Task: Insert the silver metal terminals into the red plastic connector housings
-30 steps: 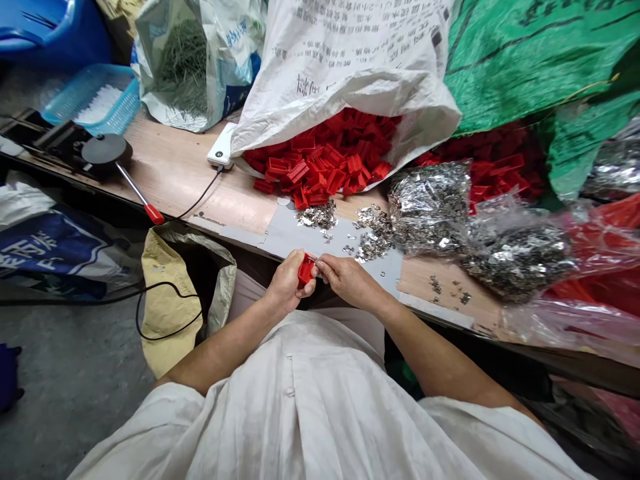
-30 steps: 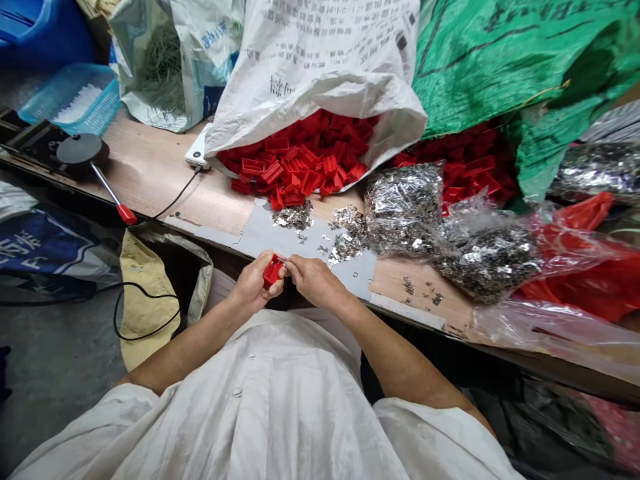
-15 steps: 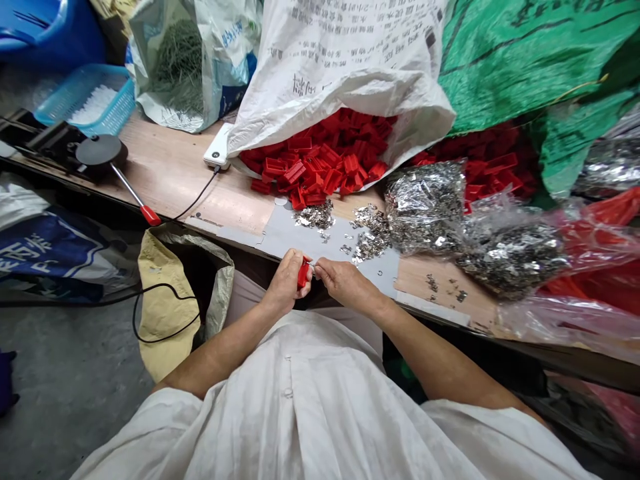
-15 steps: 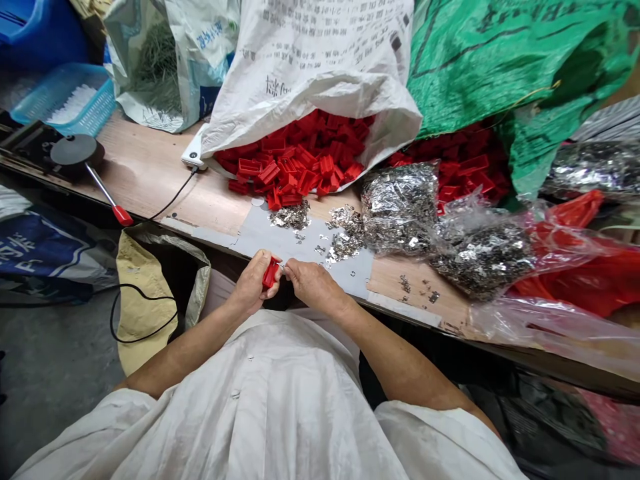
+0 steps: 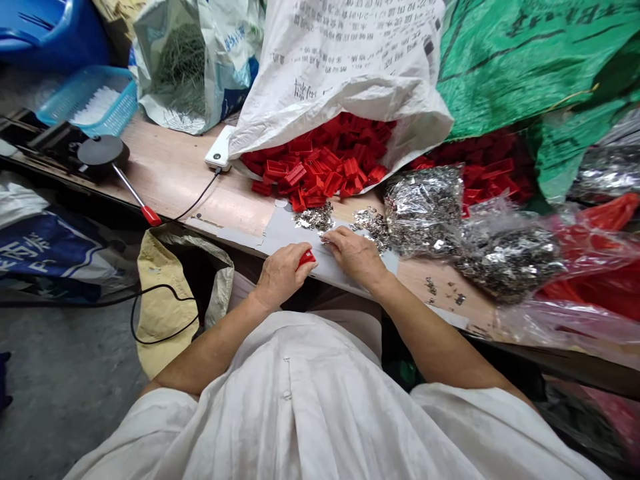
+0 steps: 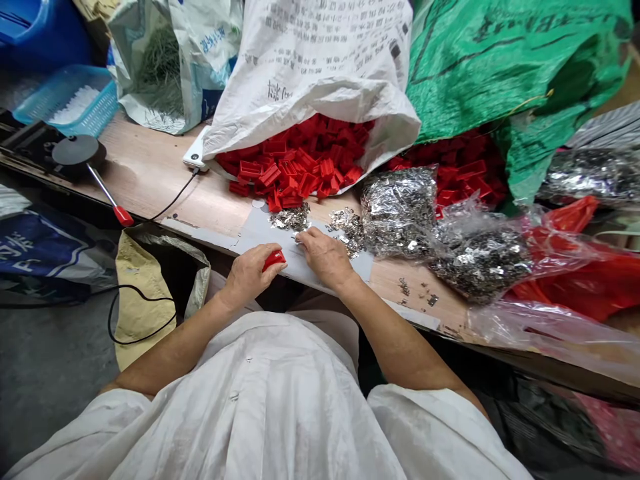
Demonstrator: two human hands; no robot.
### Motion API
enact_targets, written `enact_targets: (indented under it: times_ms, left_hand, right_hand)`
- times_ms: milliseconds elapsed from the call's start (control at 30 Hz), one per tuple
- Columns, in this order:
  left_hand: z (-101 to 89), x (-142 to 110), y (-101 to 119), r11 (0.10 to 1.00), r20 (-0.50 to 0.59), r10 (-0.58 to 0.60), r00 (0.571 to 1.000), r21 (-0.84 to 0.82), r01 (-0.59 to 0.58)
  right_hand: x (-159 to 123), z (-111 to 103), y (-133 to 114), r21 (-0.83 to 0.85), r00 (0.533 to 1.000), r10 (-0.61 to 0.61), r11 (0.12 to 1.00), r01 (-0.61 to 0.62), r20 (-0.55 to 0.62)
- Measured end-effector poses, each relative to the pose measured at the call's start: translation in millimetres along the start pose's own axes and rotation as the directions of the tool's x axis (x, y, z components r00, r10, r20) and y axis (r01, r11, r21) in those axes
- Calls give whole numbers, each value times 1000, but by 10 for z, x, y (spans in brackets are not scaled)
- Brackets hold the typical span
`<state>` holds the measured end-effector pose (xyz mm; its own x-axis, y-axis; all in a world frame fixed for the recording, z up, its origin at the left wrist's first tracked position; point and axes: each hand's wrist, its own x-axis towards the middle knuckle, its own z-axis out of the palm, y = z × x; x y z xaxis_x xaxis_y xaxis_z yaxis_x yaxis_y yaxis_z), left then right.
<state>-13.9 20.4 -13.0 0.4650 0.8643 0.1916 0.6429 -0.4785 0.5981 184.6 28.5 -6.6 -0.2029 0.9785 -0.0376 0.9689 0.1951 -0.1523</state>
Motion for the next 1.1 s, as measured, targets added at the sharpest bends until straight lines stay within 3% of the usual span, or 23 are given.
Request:
enact_targets:
  times_ms: [133,233,333,433,533,900,1100]
  left_hand:
    - [10,86,-70,986,62,114,992,114,-120]
    - [23,163,-139,975,120,158,980,138,-174]
    - [38,225,-192,973,168,180,969,112,-200]
    - [41,266,-222,976,186,198,963,53,-211]
    - [26,296,-234,979,174,199,964,1,-202]
    - [-31,459,-304,968,281,245,928,-127,-218]
    - [-30,531,-309,958,320,280,905,-144,-246]
  right_hand:
    - [47,11,-32,-126,999,10,992,-4,51]
    - [47,-3,18,-108,998,28,994,-21,64]
    - [24,-41,71,140,999,13,990,-18,36]
    - [-12,-79,73,457,999,-39,889,44,-20]
    - [-32,-88,31,572,994,-97,813,109,-51]
    - [20,-24,12,364,947,-309,875,320,-89]
    - [49,-48,70,242,918,-396,888,392,-32]
